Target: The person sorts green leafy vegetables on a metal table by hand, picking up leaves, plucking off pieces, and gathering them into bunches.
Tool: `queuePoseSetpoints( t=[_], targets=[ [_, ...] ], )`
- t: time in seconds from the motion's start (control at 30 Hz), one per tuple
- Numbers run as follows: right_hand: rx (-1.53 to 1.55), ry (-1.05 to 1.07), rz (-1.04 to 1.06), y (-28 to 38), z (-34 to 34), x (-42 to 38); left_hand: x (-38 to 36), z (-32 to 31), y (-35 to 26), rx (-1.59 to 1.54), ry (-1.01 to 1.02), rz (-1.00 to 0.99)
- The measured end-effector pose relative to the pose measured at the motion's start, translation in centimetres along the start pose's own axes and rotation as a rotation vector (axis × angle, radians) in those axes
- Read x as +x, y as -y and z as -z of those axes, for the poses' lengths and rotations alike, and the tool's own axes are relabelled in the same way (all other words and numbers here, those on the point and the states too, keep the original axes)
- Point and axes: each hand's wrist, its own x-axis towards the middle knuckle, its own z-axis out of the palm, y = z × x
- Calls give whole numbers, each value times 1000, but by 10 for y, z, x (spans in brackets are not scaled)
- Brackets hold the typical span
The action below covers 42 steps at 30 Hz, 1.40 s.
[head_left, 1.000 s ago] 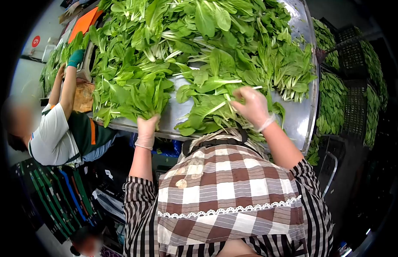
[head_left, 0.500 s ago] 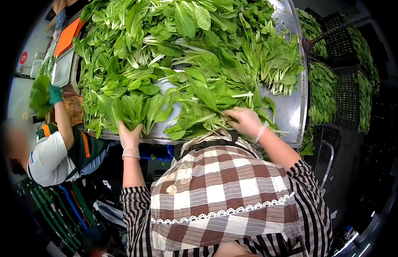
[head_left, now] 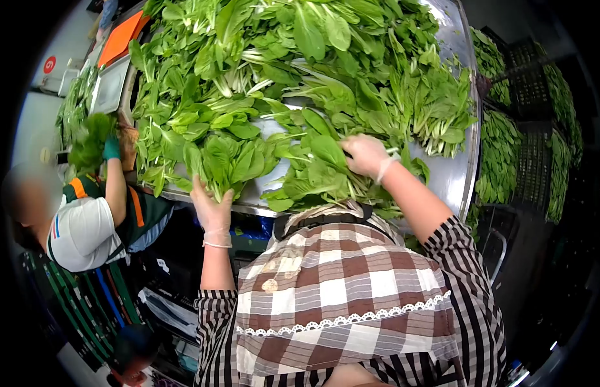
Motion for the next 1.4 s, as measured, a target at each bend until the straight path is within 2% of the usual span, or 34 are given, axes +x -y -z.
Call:
queuePoseSetpoints(
  t=[0.07,0.13,0.17,0.27,0.37,0.47,0.57,0.7,0.77,0.9,1.0,1.13,1.27,1.37,1.4],
  targets=[
    [41,78,-51,7,29,-10,-16,1,-17,-25,-77,-163],
    [-9,-183,43,12,48,-3,-28,1,-41,-130,-35,-308],
    [26,-355,88,16,57,6,-35,-5,-49,-205,55,-345],
    [20,-636,121,30,69,46,-52,-30,-64,-325,315,-401],
    [-154,-787,236,39,61,91,-61,-52,-69,-370,412,-379],
    [-442,-661,47,39,41,127,-62,-72,-63,-389,529,-276],
    [-546,-723,35,34,42,126,-68,-81,-74,-349,590,-246],
    [-592,-688,47,28,51,128,-64,-90,-79,-309,522,-340],
    [-547,-713,106,26,56,125,-62,-93,-79,-279,479,-401],
    [-412,-738,139,31,70,107,-61,-96,-79,-283,482,-389],
    [-309,-763,197,35,81,83,-58,-95,-79,-289,548,-343],
    [-116,-677,247,30,91,47,-48,-85,-85,-291,676,-270],
    [32,-742,380,30,110,8,-42,-83,-81,-289,671,-315],
    [158,-865,429,32,124,-15,-24,-67,-94,-297,766,-227],
    [217,-917,437,33,128,-22,-19,-74,-94,-523,610,-249]
  ],
)
